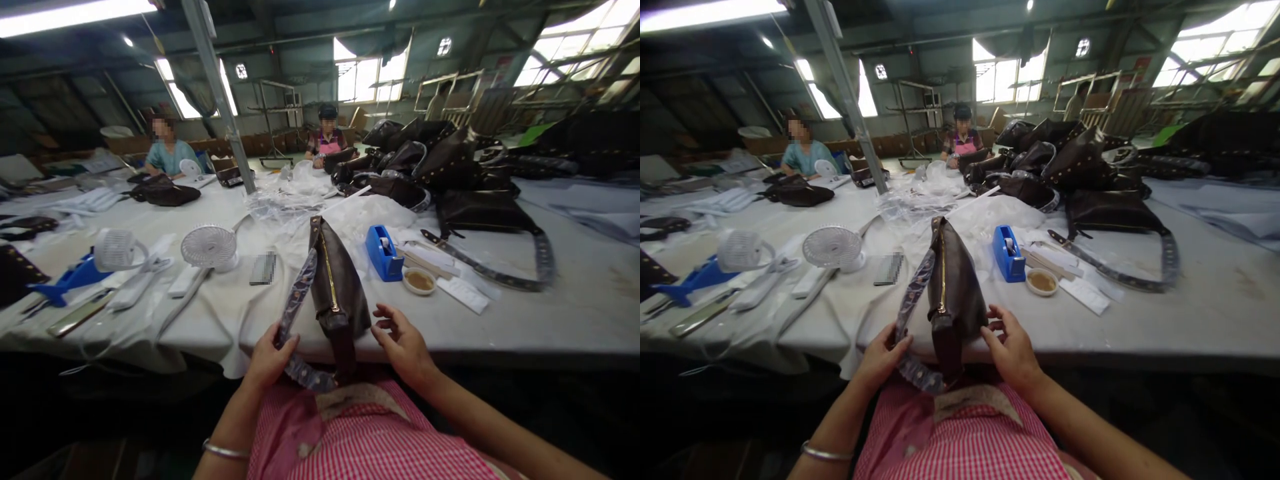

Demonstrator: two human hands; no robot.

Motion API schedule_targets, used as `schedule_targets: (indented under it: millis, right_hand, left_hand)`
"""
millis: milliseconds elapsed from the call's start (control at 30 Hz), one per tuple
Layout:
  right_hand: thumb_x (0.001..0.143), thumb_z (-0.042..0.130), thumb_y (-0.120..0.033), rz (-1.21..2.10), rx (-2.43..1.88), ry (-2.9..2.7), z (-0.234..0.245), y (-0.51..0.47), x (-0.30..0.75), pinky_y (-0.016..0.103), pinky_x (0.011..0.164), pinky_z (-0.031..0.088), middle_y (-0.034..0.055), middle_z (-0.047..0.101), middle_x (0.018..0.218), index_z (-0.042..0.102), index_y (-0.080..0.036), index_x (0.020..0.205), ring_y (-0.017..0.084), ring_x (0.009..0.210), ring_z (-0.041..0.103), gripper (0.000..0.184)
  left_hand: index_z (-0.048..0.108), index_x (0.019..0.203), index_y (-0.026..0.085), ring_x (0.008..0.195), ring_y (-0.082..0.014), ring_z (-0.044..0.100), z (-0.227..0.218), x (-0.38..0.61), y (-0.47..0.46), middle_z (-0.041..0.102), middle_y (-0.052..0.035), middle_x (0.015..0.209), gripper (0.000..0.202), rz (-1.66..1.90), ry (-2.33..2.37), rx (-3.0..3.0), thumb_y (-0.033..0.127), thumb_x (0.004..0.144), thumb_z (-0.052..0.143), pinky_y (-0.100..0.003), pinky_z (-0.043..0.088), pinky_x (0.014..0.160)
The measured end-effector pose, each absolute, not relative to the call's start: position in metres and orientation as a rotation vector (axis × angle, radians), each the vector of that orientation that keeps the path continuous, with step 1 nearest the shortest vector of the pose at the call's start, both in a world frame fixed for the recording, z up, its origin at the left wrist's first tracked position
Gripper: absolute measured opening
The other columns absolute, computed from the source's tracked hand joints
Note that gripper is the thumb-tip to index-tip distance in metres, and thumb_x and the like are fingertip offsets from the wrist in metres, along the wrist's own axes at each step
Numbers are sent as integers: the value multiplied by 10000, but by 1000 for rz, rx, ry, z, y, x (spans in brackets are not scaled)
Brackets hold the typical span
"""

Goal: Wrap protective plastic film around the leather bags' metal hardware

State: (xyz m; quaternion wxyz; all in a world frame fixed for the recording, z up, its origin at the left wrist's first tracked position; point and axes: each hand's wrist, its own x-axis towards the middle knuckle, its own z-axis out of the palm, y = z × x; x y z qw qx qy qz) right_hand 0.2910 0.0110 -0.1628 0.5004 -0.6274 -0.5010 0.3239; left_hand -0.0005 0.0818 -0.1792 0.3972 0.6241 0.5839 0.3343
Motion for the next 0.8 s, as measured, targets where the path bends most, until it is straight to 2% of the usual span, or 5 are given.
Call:
schedule_targets:
  millis: [133,267,367,633,800]
  right_hand:
    - [930,576,-308,589,-1393,-1416,-139,7,289,328,738,578,108,625,1151,614,-210,1169,202,929,654,261]
    - [941,568,-258,448,-1256,-1562,-111,8,285,315,762,574,100,619,1166,655,-215,1116,195,949,652,200]
    - [948,553,-236,422,-1222,-1651,-102,3,283,320,770,565,101,640,1131,665,-212,1090,197,941,653,182]
    - [945,540,-241,484,-1270,-1690,-104,-6,283,360,822,552,100,676,1042,682,-211,1010,227,975,648,159]
    - [938,554,-217,381,-1161,-1758,-68,24,274,319,781,536,95,660,1050,691,-194,1017,201,927,646,160]
  left_hand:
    - [584,1273,116,1203,-326,581,-162,17,69,607,-195,1289,537,1148,1698,1715,391,816,648,-476,503,989]
    - [697,1017,172,856,-222,681,-125,43,58,720,-87,934,256,1087,1456,1901,359,899,567,-345,552,809]
    - [731,923,193,761,-197,676,-116,55,44,739,-46,825,256,843,1237,1833,372,918,548,-295,535,731]
    - [742,1010,180,938,-239,705,-142,52,32,767,-72,966,304,758,1123,1512,406,894,575,-340,550,872]
    - [521,1333,124,886,-226,715,-136,61,62,712,-121,1026,542,913,1218,1373,473,919,511,-323,579,702]
